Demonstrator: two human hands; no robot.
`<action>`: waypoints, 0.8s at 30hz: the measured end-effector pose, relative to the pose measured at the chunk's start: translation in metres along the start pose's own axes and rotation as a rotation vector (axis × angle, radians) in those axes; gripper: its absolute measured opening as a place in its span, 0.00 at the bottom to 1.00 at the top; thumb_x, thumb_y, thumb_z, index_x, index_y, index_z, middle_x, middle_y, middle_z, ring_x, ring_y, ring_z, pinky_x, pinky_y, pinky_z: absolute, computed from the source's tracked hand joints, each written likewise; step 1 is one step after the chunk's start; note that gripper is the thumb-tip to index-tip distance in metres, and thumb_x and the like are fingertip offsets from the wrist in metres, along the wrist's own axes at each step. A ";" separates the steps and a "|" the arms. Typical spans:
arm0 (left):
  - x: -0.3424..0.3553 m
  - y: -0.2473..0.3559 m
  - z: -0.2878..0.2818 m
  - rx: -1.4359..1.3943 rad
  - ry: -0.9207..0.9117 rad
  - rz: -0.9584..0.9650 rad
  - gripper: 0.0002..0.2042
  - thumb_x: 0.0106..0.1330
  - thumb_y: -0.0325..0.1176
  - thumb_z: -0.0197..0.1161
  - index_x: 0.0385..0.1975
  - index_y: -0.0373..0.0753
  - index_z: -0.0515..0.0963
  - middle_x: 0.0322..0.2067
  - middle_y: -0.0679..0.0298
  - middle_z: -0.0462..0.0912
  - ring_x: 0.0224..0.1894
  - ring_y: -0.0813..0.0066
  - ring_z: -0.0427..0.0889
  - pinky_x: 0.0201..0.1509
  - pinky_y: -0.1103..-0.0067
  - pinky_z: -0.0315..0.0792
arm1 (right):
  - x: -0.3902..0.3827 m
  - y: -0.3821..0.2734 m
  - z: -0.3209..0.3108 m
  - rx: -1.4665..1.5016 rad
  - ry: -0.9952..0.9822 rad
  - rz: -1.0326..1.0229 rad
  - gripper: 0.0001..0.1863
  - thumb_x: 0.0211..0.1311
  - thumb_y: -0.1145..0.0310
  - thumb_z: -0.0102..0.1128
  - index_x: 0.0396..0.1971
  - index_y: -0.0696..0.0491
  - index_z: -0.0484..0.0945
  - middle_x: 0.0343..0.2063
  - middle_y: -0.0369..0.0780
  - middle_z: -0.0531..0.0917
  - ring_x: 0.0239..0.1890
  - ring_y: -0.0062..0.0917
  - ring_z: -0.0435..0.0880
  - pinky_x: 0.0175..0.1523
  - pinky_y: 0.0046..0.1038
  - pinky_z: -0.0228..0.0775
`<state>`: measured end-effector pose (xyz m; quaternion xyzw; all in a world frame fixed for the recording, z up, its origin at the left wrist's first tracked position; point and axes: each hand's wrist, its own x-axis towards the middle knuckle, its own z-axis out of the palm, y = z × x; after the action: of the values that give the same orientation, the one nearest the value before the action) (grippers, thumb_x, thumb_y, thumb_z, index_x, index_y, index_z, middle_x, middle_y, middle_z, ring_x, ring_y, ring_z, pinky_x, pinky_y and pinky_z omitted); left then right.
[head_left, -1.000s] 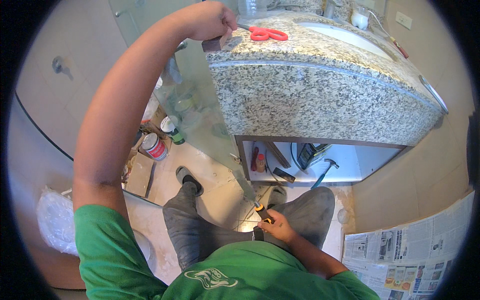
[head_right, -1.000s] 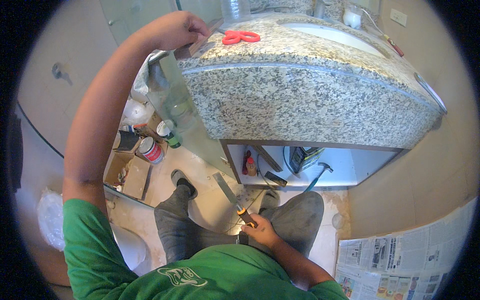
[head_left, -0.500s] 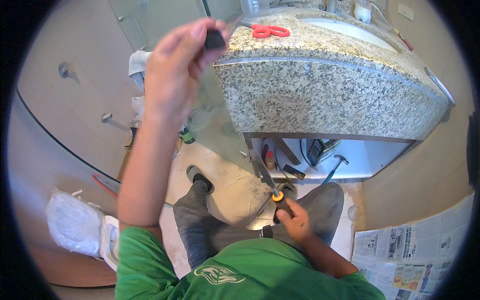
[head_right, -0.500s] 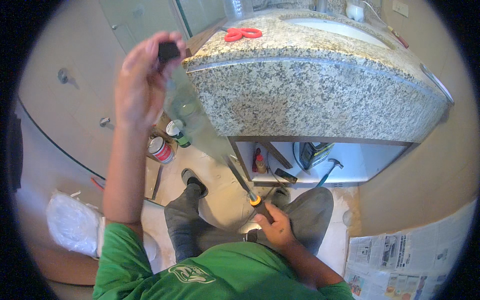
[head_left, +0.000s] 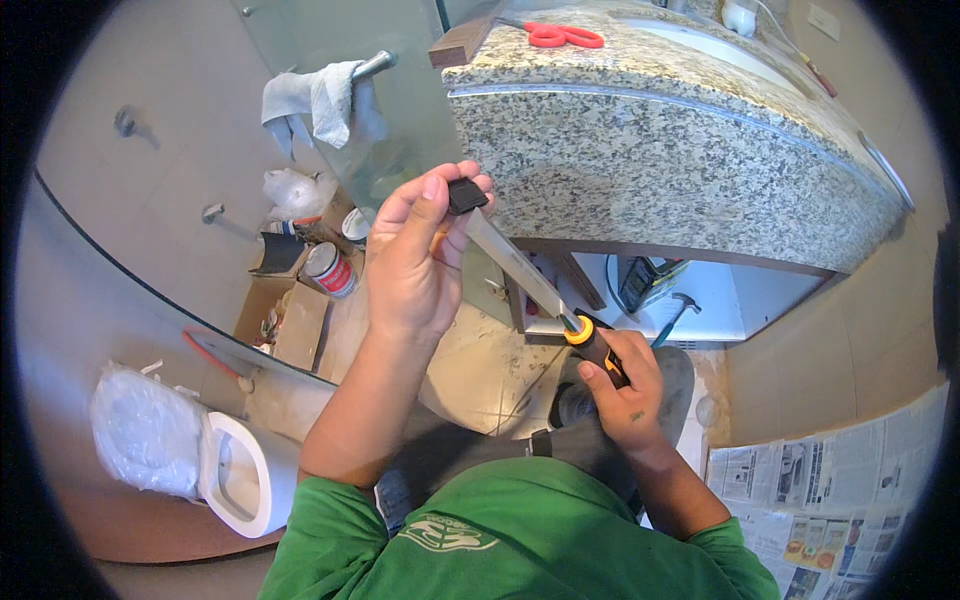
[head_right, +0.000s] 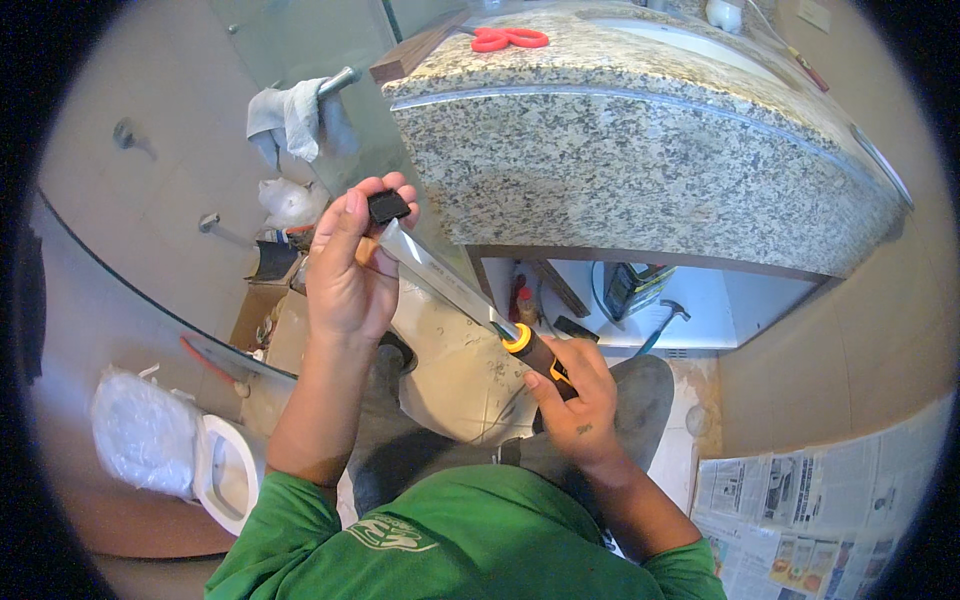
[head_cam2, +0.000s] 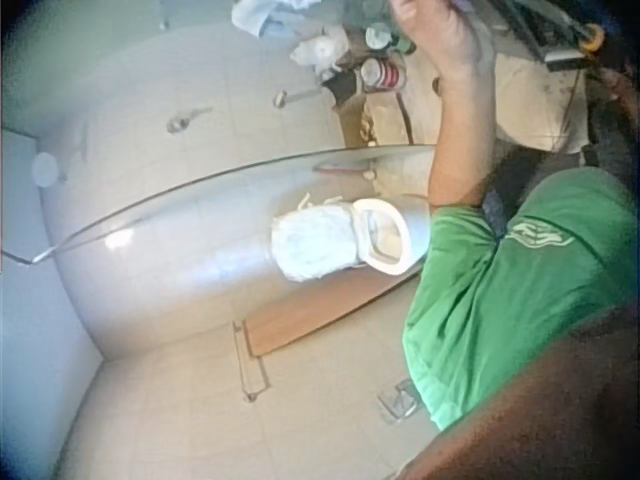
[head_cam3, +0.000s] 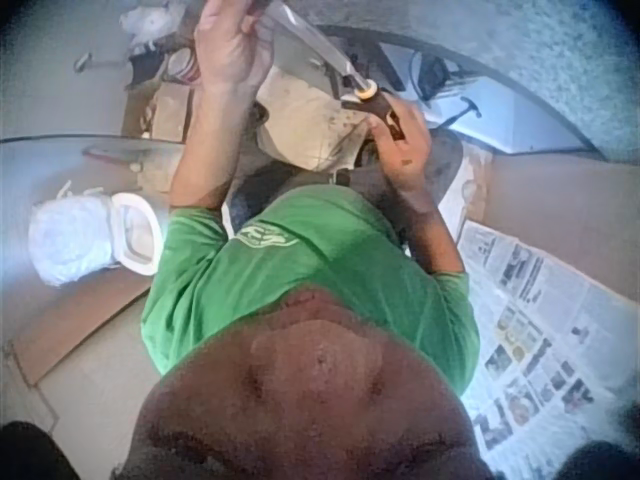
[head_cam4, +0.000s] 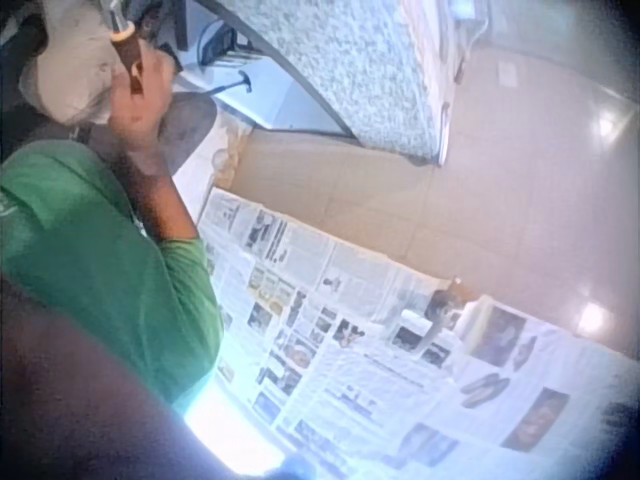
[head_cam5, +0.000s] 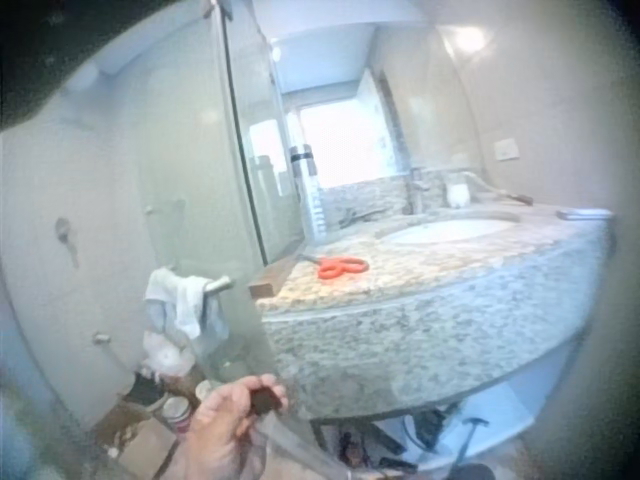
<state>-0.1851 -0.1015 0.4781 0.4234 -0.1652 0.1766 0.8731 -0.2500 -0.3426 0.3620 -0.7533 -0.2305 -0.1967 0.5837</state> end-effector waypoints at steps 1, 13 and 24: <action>-0.001 0.001 -0.001 0.005 0.001 -0.004 0.12 0.76 0.34 0.61 0.50 0.32 0.80 0.51 0.52 0.85 0.52 0.63 0.87 0.59 0.69 0.82 | 0.000 0.000 0.001 0.007 -0.006 0.011 0.22 0.61 0.75 0.71 0.55 0.61 0.80 0.43 0.45 0.81 0.41 0.30 0.81 0.49 0.27 0.72; -0.013 -0.007 -0.013 0.230 -0.023 0.137 0.13 0.76 0.34 0.61 0.52 0.32 0.79 0.55 0.50 0.83 0.56 0.60 0.84 0.61 0.66 0.81 | 0.002 0.005 0.003 -0.009 0.000 0.006 0.23 0.60 0.76 0.71 0.56 0.61 0.80 0.42 0.45 0.81 0.42 0.29 0.81 0.49 0.26 0.72; -0.021 -0.010 -0.026 0.440 -0.041 0.241 0.13 0.74 0.33 0.66 0.50 0.30 0.80 0.56 0.48 0.83 0.54 0.60 0.85 0.63 0.67 0.78 | 0.007 0.002 0.006 -0.024 -0.046 0.037 0.23 0.60 0.75 0.71 0.56 0.60 0.81 0.41 0.44 0.80 0.41 0.28 0.80 0.48 0.26 0.72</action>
<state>-0.1953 -0.0899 0.4469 0.5840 -0.1895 0.3025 0.7290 -0.2426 -0.3363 0.3626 -0.7688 -0.2274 -0.1711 0.5727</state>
